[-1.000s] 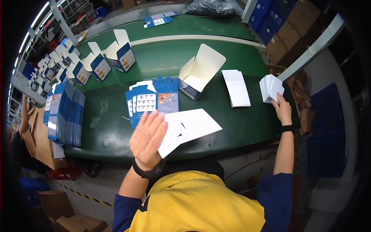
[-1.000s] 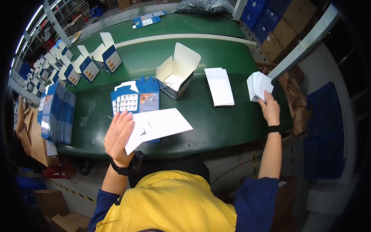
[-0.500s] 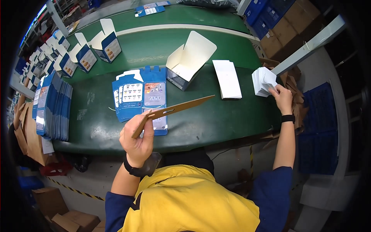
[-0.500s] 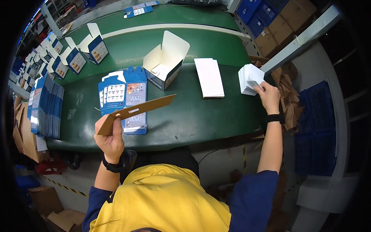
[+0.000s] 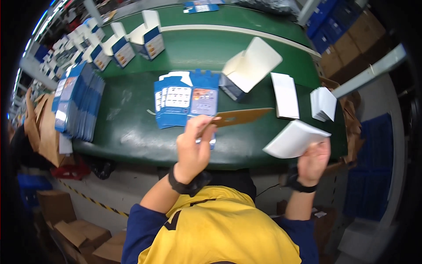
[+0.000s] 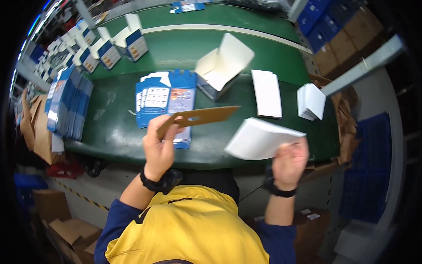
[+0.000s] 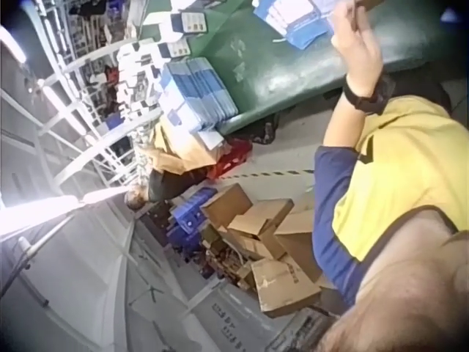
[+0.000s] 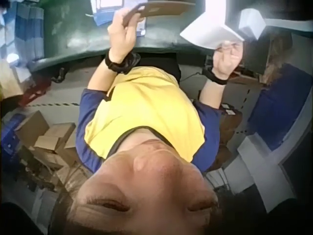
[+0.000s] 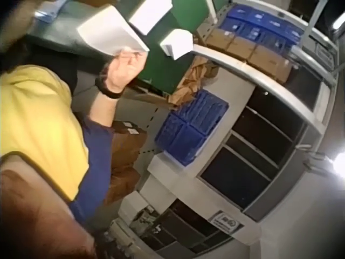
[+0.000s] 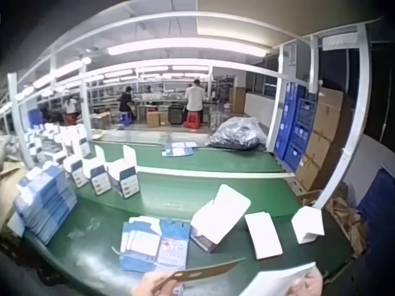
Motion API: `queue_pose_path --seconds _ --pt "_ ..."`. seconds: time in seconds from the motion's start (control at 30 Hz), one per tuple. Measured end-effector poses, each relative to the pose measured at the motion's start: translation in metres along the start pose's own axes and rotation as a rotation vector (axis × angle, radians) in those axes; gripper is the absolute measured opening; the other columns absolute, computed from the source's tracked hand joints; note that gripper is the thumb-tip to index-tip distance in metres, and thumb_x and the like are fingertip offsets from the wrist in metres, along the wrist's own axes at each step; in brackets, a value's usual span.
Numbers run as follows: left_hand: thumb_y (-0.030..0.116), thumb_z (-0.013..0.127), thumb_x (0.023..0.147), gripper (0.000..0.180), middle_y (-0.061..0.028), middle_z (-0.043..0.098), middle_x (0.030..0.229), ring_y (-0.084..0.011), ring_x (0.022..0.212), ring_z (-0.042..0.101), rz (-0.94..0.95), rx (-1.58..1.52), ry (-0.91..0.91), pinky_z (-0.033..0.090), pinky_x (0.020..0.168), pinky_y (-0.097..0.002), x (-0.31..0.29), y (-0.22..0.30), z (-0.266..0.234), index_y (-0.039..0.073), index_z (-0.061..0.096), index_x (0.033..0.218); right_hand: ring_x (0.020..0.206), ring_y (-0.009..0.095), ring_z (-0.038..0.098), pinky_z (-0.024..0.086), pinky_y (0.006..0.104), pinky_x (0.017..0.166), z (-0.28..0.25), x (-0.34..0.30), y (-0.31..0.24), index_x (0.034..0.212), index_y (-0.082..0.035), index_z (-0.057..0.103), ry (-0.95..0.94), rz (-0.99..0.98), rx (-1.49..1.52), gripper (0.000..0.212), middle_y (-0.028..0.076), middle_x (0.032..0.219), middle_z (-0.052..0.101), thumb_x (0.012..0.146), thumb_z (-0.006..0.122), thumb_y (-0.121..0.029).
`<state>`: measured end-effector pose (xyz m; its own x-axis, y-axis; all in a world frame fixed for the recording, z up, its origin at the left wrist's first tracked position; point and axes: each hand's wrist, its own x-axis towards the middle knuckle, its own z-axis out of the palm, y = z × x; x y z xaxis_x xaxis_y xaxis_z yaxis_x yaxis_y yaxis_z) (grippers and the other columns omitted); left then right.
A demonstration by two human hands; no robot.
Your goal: The person folds a blue cardboard box by hand, inserts a white paper manual and a brown cardboard divider, and then places the assembled box onto the table. This process is repeated with additional boxes and components.
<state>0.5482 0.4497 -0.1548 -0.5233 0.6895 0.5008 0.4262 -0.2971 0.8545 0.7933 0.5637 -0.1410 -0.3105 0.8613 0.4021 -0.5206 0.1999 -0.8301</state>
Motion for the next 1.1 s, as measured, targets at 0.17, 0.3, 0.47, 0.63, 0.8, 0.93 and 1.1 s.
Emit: queue_pose_path --seconds 0.17,0.3,0.47,0.63,0.8,0.93,1.1 --pt "0.009 0.062 0.087 0.031 -0.0118 0.067 0.093 -0.0145 0.076 0.063 -0.288 -0.189 -0.069 0.050 0.070 -0.0281 -0.013 0.007 -0.006 0.000 0.057 0.116 0.089 0.010 0.057 0.045 0.0241 0.079 0.052 -0.027 0.064 0.109 0.002 0.048 -0.018 0.172 -0.107 0.025 0.008 0.099 0.061 0.091 0.058 -0.012" --pt "0.010 0.067 0.084 0.036 -0.0078 0.068 0.095 -0.0112 0.086 0.060 -0.299 -0.290 -0.120 0.049 0.078 -0.0265 -0.011 0.011 -0.024 -0.005 0.057 0.115 0.075 0.005 0.055 0.043 0.0175 0.068 0.078 -0.023 0.064 0.110 0.003 0.051 -0.075 0.087 -0.289 0.026 0.005 0.089 0.062 0.092 0.058 -0.014" --pt "0.005 0.066 0.081 0.030 -0.0128 0.068 0.095 -0.0180 0.084 0.065 -0.184 -0.144 -0.054 0.051 0.074 -0.0284 -0.013 0.006 -0.026 -0.005 0.060 0.109 0.075 0.012 0.057 0.045 0.0218 0.071 0.089 -0.017 0.055 0.103 0.001 0.056 -0.073 0.072 -0.610 0.024 0.006 0.089 0.063 0.086 0.065 -0.013" --pt "-0.003 0.063 0.073 0.020 -0.0200 0.067 0.090 -0.0328 0.084 0.068 0.365 0.021 -0.210 0.055 0.072 -0.0332 -0.004 0.005 -0.038 -0.004 0.063 0.092 0.109 0.026 0.052 0.047 0.0355 0.086 0.086 -0.003 0.048 0.127 -0.006 0.039 -0.091 -0.227 -0.646 0.080 0.015 0.128 0.045 0.062 0.084 -0.017" --pt "0.007 0.070 0.072 0.027 -0.0185 0.065 0.096 -0.0328 0.090 0.066 0.603 0.166 -0.220 0.055 0.071 -0.0337 0.006 0.004 -0.048 -0.003 0.062 0.096 0.084 0.029 0.066 0.054 0.0336 0.076 0.086 0.008 0.023 0.103 0.000 0.062 -0.594 -0.534 -0.924 0.041 0.014 0.093 0.067 0.064 0.073 0.001" --pt "0.002 0.067 0.073 0.022 -0.0186 0.065 0.099 -0.0356 0.097 0.064 0.687 0.275 -0.154 0.056 0.072 -0.0365 0.012 0.010 -0.044 -0.003 0.059 0.094 0.086 0.028 0.067 0.054 0.0339 0.074 0.098 0.000 0.029 0.092 0.001 0.066 -0.316 -0.550 -0.959 0.028 0.014 0.090 0.067 0.065 0.068 0.005" --pt "0.003 0.064 0.072 0.019 -0.0182 0.063 0.098 -0.0331 0.093 0.064 0.844 0.407 -0.238 0.056 0.075 -0.0378 0.017 0.017 -0.049 -0.002 0.058 0.089 0.081 0.026 0.068 0.052 0.0290 0.070 0.097 0.011 0.018 0.100 0.001 0.064 -0.513 -0.529 -1.152 0.035 0.013 0.091 0.068 0.067 0.071 -0.006"
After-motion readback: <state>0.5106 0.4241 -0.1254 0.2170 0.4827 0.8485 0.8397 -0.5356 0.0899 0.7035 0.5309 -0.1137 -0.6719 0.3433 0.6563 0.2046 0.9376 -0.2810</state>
